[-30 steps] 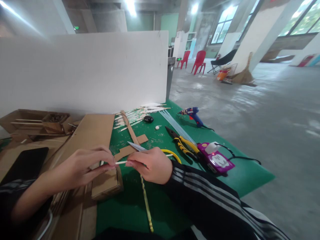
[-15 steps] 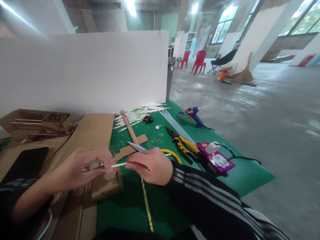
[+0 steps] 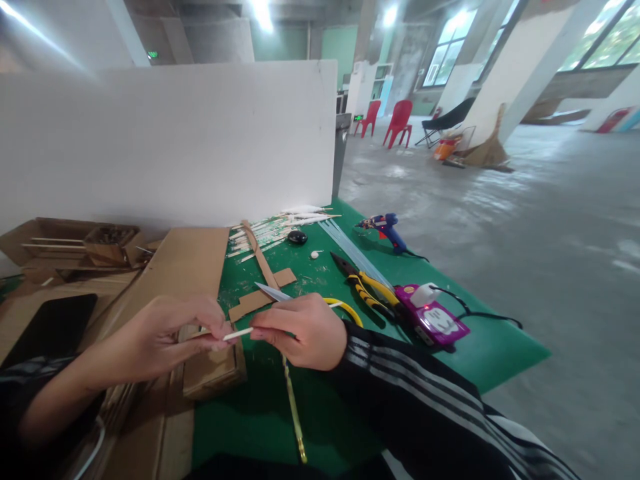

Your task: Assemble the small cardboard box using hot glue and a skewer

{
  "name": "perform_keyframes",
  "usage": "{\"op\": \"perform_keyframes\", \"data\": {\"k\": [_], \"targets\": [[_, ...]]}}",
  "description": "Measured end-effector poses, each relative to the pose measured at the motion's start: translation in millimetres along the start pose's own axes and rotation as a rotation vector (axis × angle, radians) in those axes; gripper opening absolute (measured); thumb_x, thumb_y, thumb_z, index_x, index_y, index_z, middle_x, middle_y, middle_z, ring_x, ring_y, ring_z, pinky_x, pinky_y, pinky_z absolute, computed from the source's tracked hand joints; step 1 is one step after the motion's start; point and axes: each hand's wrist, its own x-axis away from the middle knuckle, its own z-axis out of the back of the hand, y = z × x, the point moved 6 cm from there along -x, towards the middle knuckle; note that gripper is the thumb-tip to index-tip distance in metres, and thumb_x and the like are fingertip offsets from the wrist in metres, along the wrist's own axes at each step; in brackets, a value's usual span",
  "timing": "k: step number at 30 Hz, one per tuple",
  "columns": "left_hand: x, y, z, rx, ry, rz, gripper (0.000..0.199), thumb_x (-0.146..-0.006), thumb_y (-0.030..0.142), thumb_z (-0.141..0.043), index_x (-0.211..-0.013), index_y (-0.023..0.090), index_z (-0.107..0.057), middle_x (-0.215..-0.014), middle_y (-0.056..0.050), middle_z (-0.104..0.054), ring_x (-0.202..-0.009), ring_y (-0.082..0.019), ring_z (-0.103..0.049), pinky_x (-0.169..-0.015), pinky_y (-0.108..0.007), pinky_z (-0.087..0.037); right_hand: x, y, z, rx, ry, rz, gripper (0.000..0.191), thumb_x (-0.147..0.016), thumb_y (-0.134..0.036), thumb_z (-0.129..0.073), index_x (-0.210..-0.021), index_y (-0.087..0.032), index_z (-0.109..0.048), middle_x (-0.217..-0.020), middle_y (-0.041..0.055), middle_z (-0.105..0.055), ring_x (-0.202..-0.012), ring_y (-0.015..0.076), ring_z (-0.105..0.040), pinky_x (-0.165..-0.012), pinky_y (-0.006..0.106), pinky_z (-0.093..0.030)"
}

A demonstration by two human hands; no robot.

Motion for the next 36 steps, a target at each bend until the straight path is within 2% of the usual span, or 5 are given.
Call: {"op": "perform_keyframes", "data": {"k": [5,11,20,32,36], "targets": [[2.2,-1.5,-2.5,0.004,-0.047,-0.049,0.013,-0.096,0.013,-0.058,-0.09,0.021,-0.067,-0.088,0.0,-0.074,-0.084,-0.013,-0.068,-0.075,-0.019,-0.049,0.1,-0.4,0.6,0.022,0.007,0.014,0.021,-0.1,-0.028,-0.054,-0.093,-0.017,-0.07,-0.07,0.0022,-0.071,-0.059,0.0113,-0.065,-0.054,0.023,-0.043],[2.3,-1.1,0.6,-0.015,0.002,0.006,0.008,-0.093,0.015,-0.063,-0.092,0.022,-0.065,-0.088,0.004,-0.072,-0.078,-0.01,-0.068,-0.071,-0.016,-0.048,0.6,-0.2,0.9,0.014,0.01,0.007,0.018,-0.099,-0.026,-0.056,-0.093,-0.016,-0.071,-0.071,0.0026,-0.071,-0.059,0.0115,-0.065,-0.055,0.023,-0.043],[1.3,1.0,-2.8,-0.02,-0.05,-0.107,0.017,-0.098,0.013,-0.052,-0.092,0.019,-0.066,-0.087,-0.003,-0.074,-0.085,-0.014,-0.067,-0.075,-0.018,-0.049,-0.2,1.3,-0.6,0.002,-0.008,0.007,0.014,-0.097,-0.022,-0.059,-0.093,-0.015,-0.071,-0.073,0.0029,-0.073,-0.06,0.0119,-0.066,-0.056,0.023,-0.044],[1.4,-2.7,-0.3,0.042,-0.02,0.091,0.005,-0.094,0.018,-0.063,-0.095,0.023,-0.063,-0.09,0.006,-0.071,-0.077,-0.007,-0.066,-0.07,-0.013,-0.046,0.2,0.3,1.3,-0.015,0.029,0.01,0.02,-0.099,-0.027,-0.056,-0.093,-0.016,-0.071,-0.071,0.0035,-0.072,-0.059,0.0116,-0.064,-0.055,0.023,-0.043],[0.2,0.7,-2.2,0.023,-0.041,-0.017,0.008,-0.097,0.015,-0.059,-0.096,0.022,-0.063,-0.091,0.002,-0.073,-0.083,-0.01,-0.067,-0.074,-0.015,-0.048,0.5,1.0,0.5,-0.02,0.018,0.012,0.016,-0.098,-0.024,-0.058,-0.093,-0.015,-0.071,-0.072,0.0034,-0.072,-0.06,0.0119,-0.065,-0.056,0.023,-0.044]]}}
